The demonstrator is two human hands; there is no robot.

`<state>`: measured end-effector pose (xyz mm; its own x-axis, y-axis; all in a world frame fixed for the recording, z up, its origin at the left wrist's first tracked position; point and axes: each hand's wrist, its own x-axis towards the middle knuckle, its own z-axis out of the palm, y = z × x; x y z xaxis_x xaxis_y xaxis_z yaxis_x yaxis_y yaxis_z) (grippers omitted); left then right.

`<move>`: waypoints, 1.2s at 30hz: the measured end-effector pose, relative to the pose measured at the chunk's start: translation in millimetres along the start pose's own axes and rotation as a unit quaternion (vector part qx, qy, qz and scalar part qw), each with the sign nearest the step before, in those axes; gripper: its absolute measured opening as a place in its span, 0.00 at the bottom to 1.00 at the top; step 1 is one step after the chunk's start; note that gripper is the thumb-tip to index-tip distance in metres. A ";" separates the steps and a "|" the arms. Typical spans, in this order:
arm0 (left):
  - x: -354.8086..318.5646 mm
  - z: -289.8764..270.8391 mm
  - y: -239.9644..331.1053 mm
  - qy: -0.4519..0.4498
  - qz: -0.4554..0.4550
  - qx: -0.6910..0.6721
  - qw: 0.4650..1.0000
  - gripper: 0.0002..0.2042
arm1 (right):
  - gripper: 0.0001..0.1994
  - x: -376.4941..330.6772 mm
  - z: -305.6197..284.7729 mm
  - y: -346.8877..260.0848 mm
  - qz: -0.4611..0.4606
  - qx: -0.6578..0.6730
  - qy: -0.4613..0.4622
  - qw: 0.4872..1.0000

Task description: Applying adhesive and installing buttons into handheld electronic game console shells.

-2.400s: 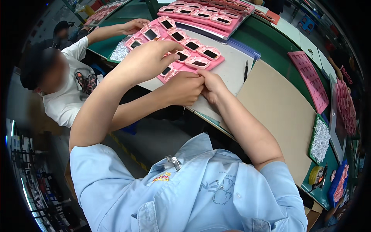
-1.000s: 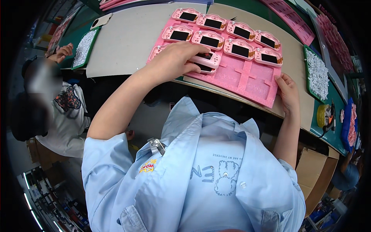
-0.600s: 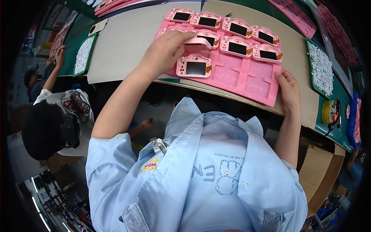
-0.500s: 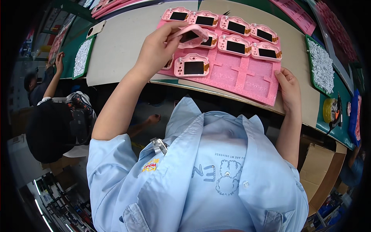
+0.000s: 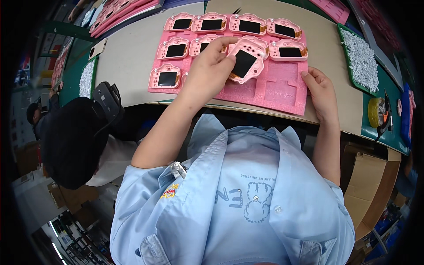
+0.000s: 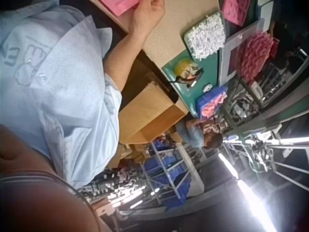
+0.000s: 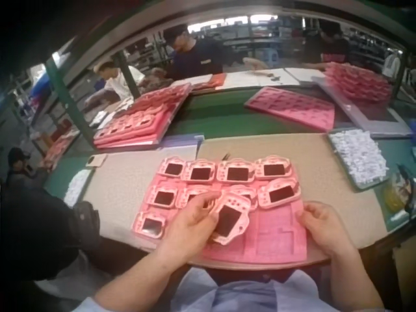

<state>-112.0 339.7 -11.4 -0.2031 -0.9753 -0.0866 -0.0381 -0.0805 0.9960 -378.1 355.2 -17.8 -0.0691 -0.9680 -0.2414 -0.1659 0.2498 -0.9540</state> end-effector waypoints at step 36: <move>-31.2 26.5 -58.6 -0.060 0.365 0.374 0.850 0.08 | 0.15 0.9 2.8 14.8 -0.050 -0.004 0.037 0.998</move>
<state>-129.4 380.3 -67.5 -0.5359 -0.6773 0.5040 -0.4617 0.7349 0.4967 -377.9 358.0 -32.7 -0.1245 -0.9836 -0.1304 -0.1839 0.1520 -0.9711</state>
